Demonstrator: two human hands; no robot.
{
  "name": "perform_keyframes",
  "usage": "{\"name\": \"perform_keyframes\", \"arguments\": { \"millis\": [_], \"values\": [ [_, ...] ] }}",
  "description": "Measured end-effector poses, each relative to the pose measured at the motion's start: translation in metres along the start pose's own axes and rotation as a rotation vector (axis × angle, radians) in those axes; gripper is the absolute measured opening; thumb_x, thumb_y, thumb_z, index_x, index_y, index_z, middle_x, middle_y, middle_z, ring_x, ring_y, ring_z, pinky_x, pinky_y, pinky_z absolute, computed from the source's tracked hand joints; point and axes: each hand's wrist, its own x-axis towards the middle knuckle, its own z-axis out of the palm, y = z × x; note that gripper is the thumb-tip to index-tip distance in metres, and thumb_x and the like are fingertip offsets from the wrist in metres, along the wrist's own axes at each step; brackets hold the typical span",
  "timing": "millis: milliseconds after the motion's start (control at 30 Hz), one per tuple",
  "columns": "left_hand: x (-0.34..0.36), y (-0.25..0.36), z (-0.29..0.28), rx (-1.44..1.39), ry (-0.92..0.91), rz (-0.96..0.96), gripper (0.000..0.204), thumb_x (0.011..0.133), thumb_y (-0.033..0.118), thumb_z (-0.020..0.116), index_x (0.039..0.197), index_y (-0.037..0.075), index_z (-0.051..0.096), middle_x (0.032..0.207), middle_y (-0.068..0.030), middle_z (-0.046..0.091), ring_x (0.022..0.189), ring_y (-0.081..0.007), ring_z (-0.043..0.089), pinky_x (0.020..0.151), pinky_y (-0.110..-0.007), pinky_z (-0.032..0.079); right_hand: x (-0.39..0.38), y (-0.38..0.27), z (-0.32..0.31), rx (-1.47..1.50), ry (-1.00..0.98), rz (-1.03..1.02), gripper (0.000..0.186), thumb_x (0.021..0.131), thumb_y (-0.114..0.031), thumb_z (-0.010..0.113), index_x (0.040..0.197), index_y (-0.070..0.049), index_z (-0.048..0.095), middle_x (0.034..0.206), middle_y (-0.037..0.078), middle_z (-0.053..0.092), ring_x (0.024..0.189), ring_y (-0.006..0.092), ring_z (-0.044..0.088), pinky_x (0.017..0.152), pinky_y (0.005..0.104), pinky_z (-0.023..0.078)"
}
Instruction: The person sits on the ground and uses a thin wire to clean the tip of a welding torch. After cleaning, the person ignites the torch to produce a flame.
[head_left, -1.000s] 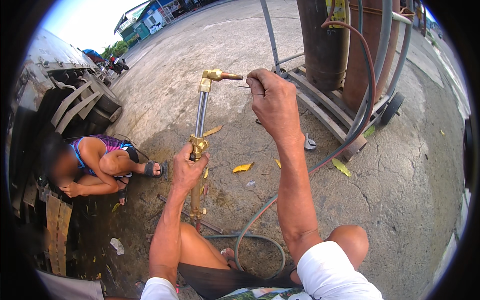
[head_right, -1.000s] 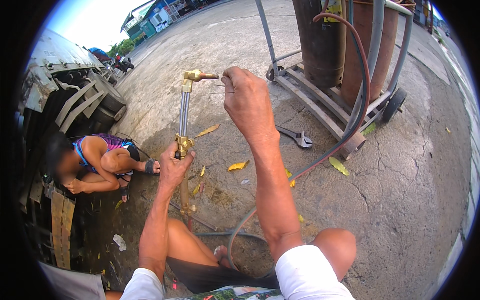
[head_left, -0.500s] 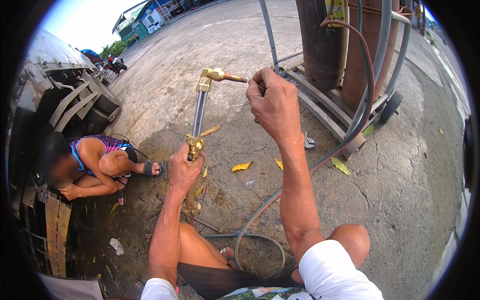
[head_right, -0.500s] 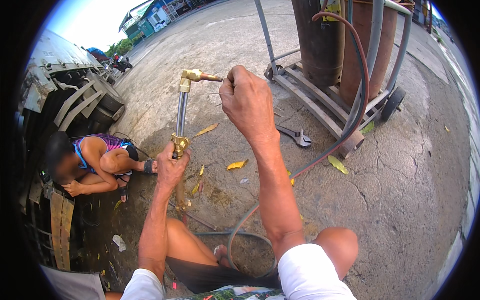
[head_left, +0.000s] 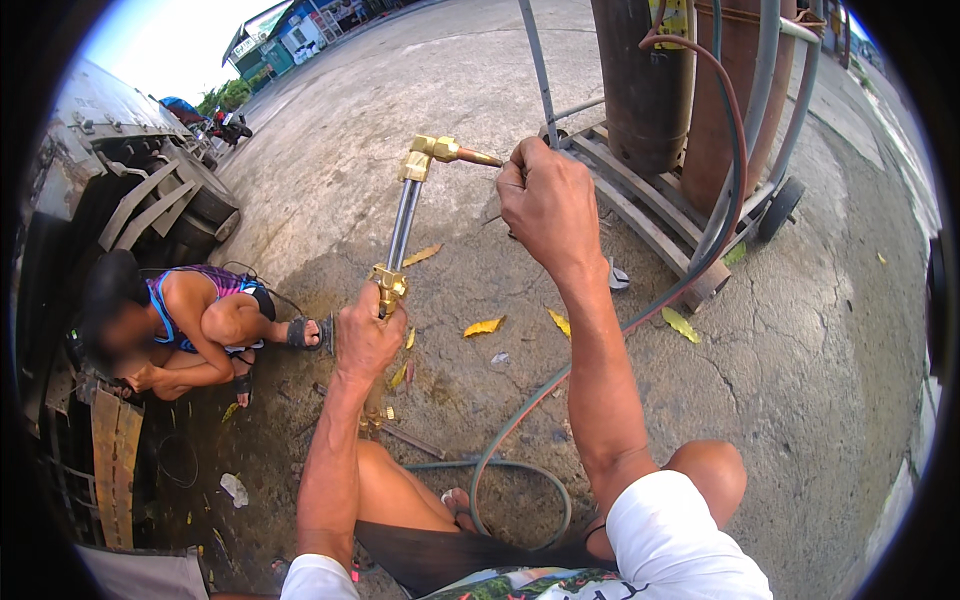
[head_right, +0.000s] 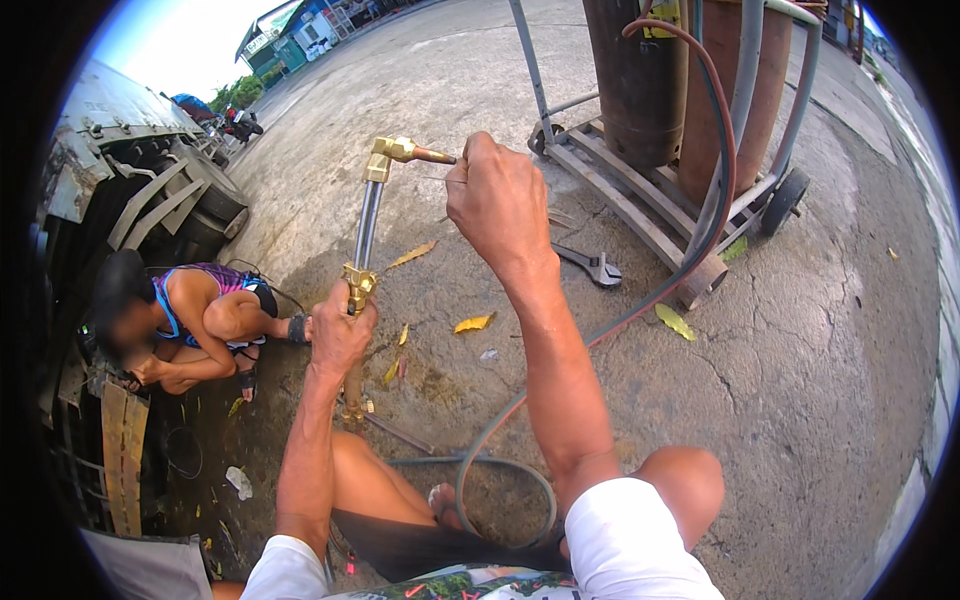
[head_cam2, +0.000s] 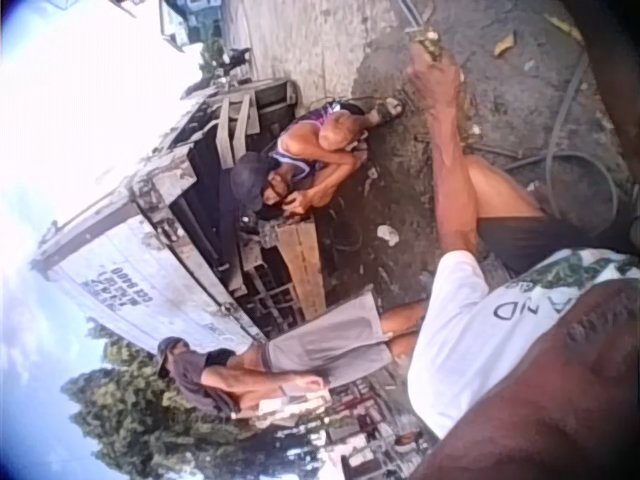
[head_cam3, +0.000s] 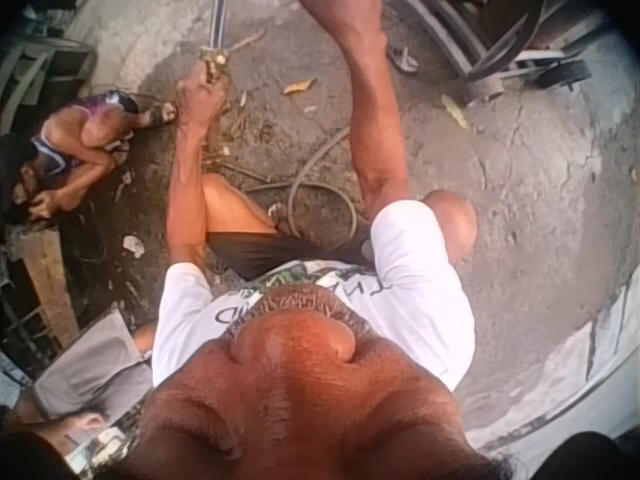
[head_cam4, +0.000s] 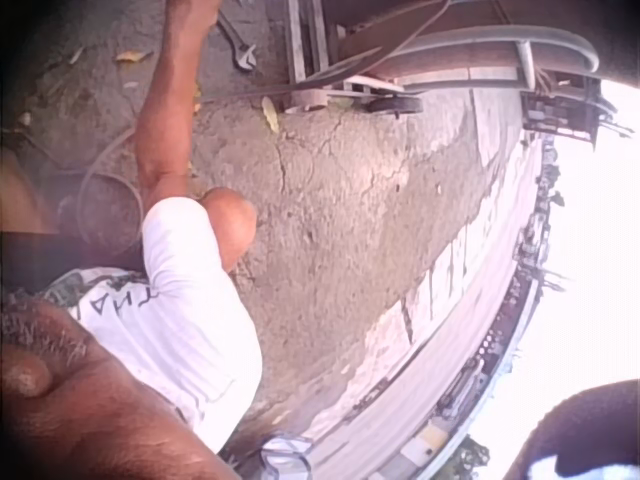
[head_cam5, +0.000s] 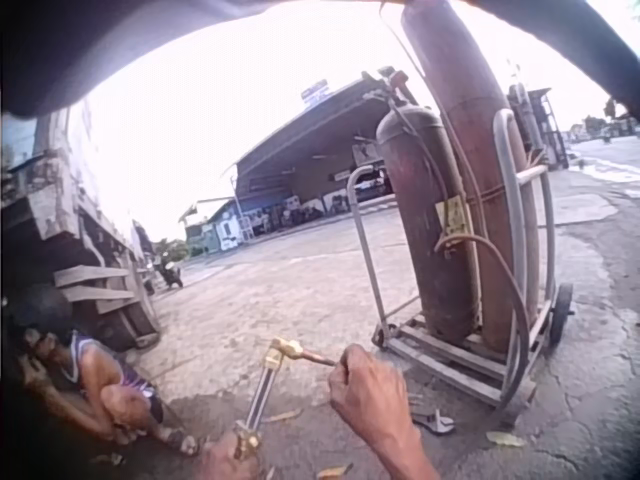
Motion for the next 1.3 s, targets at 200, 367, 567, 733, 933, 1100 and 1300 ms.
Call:
{"name": "perform_keyframes", "arguments": {
  "millis": [200, 367, 567, 733, 933, 1100, 1300],
  "values": [
    [0.0, 0.001, -0.004, 0.11, 0.016, 0.035, 0.02, 0.085, 0.011, 0.072, 0.096, 0.004, 0.056, 0.077, -0.0263, 0.066, 0.076, -0.049, 0.067, 0.062, -0.054, 0.05, 0.008, 0.03, -0.006, 0.657, -0.272, 0.57, 0.018, 0.083, -0.015, 0.07, 0.086, 0.002, 0.071, 0.062, -0.001, 0.053, 0.051, 0.0082, 0.046, 0.047, 0.031, 0.038],
    [0.003, -0.008, -0.007, 0.147, 0.025, 0.058, 0.026, 0.084, 0.012, 0.073, 0.097, 0.004, 0.052, 0.079, -0.028, 0.065, 0.075, -0.05, 0.066, 0.063, -0.057, 0.05, 0.005, 0.033, -0.001, 0.787, -0.286, 0.667, 0.02, 0.081, -0.016, 0.072, 0.086, 0.003, 0.072, 0.061, 0.001, 0.057, 0.05, 0.0099, 0.05, 0.047, 0.0325, 0.039],
    [0.001, -0.009, -0.003, 0.197, 0.018, 0.07, 0.025, 0.084, 0.012, 0.072, 0.098, 0.004, 0.052, 0.079, -0.0274, 0.066, 0.075, -0.0507, 0.066, 0.063, -0.056, 0.05, 0.005, 0.0, -0.006, 0.168, -0.19, 0.461, 0.023, 0.08, -0.017, 0.071, 0.081, 0.006, 0.073, 0.068, 0.019, 0.069, 0.059, 0.0227, 0.067, 0.062, 0.0385, 0.054],
    [0.001, -0.008, -0.002, 0.212, 0.018, 0.066, 0.025, 0.085, 0.014, 0.073, 0.098, 0.004, 0.054, 0.079, -0.0269, 0.067, 0.075, -0.0501, 0.066, 0.063, -0.056, 0.051, 0.004, 0.011, 0.0, 0.203, -0.18, 0.471, 0.024, 0.081, -0.018, 0.072, 0.081, 0.006, 0.073, 0.068, 0.019, 0.069, 0.059, 0.0226, 0.067, 0.061, 0.038, 0.053],
    [0.003, -0.005, 0.006, 0.082, -0.008, 0.038, 0.02, 0.086, 0.012, 0.073, 0.098, 0.003, 0.059, 0.079, -0.0249, 0.067, 0.073, -0.0481, 0.067, 0.061, -0.052, 0.049, 0.003, 0.035, 0.005, 0.899, -0.208, 0.646, 0.013, 0.086, -0.01, 0.071, 0.084, 0.002, 0.067, 0.061, -0.001, 0.054, 0.045, 0.0085, 0.046, 0.041, 0.0281, 0.035],
    [0.003, -0.004, 0.007, -0.039, -0.023, 0.009, 0.018, 0.086, 0.011, 0.073, 0.094, 0.002, 0.061, 0.072, -0.0198, 0.065, 0.062, -0.0343, 0.065, 0.058, -0.044, 0.048, 0.001, 0.031, -0.003, 1.27, -0.28, 0.702, 0.01, 0.089, -0.003, 0.07, 0.082, -0.002, 0.062, 0.061, -0.007, 0.045, 0.045, 0.0021, 0.038, 0.038, 0.0211, 0.025],
    [0.004, -0.002, 0.007, -0.09, -0.038, -0.031, 0.016, 0.086, 0.011, 0.073, 0.093, 0.002, 0.062, 0.065, -0.0122, 0.06, 0.055, -0.0195, 0.057, 0.056, -0.04, 0.045, 0.002, 0.029, -0.005, 1.504, -0.358, 0.697, 0.007, 0.091, -0.005, 0.07, 0.087, 0.0, 0.065, 0.061, -0.007, 0.046, 0.044, 0.0019, 0.038, 0.037, 0.0199, 0.026]
  ]
}}
